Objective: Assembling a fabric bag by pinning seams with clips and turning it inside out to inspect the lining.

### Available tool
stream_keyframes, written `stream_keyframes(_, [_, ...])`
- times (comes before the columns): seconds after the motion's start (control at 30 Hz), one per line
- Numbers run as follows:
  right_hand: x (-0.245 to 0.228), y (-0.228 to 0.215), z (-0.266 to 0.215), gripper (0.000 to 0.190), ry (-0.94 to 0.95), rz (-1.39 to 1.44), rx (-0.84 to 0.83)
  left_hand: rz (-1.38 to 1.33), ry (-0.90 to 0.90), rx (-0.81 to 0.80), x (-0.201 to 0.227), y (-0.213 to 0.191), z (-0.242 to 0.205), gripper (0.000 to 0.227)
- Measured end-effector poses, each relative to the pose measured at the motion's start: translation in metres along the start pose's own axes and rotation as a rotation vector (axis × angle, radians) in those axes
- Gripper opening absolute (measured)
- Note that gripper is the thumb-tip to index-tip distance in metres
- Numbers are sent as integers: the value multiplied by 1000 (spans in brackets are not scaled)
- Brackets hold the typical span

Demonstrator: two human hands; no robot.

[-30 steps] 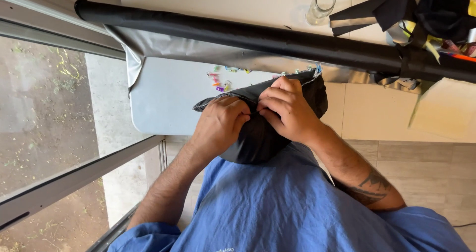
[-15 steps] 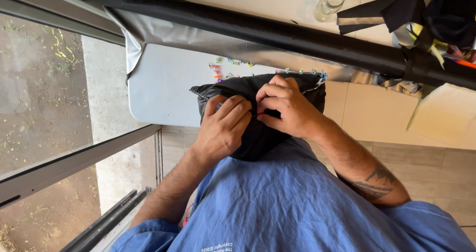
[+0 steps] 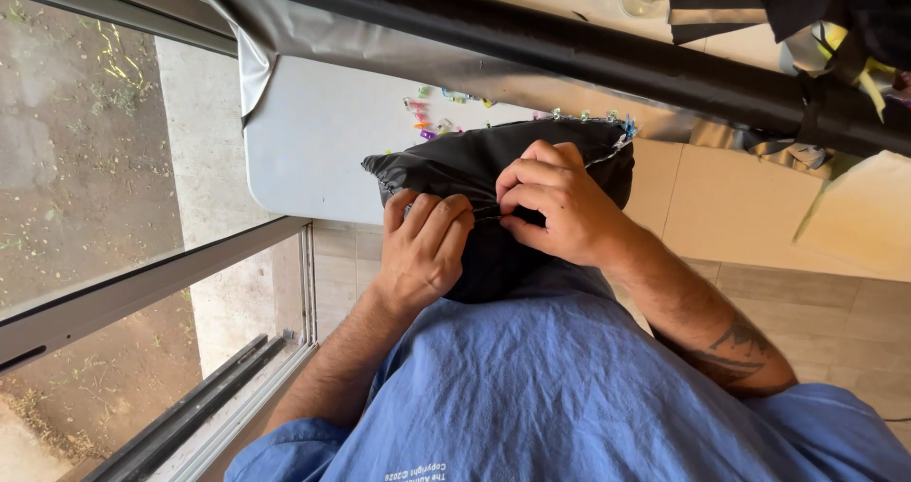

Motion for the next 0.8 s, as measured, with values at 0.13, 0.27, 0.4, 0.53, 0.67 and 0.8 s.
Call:
stream_keyframes(0.13, [2, 6, 0, 14, -7, 61, 33, 4, -15, 5, -2, 4, -4, 34])
stream_keyframes(0.27, [5, 20, -7, 17, -8, 82, 154, 60, -38, 21, -4, 6, -7, 30])
stream_keyframes(0.4, [0, 28, -9, 18, -38, 68, 249, 59, -48, 43, 0, -1, -4, 24])
stream_keyframes(0.53, [1, 34, -11, 17, -53, 78, 258, 113, -80, 94, 0, -6, -17, 15])
stream_keyframes(0.67, [4, 34, -6, 17, -77, 74, 257, 54, -143, 40, -5, -13, -16, 19])
stream_keyframes(0.8, [0, 33, -1, 18, -59, 78, 222, -148, -261, -62, -9, -15, -15, 22])
Point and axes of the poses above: each hand's wrist, its own z-axis towards the middle knuckle, its own y-axis out of the palm, x = y × z, the point moved 1 cm from there along z, towards the middle knuckle, and after that the axes turned 5 degrees about z, right-handed, at the moved point
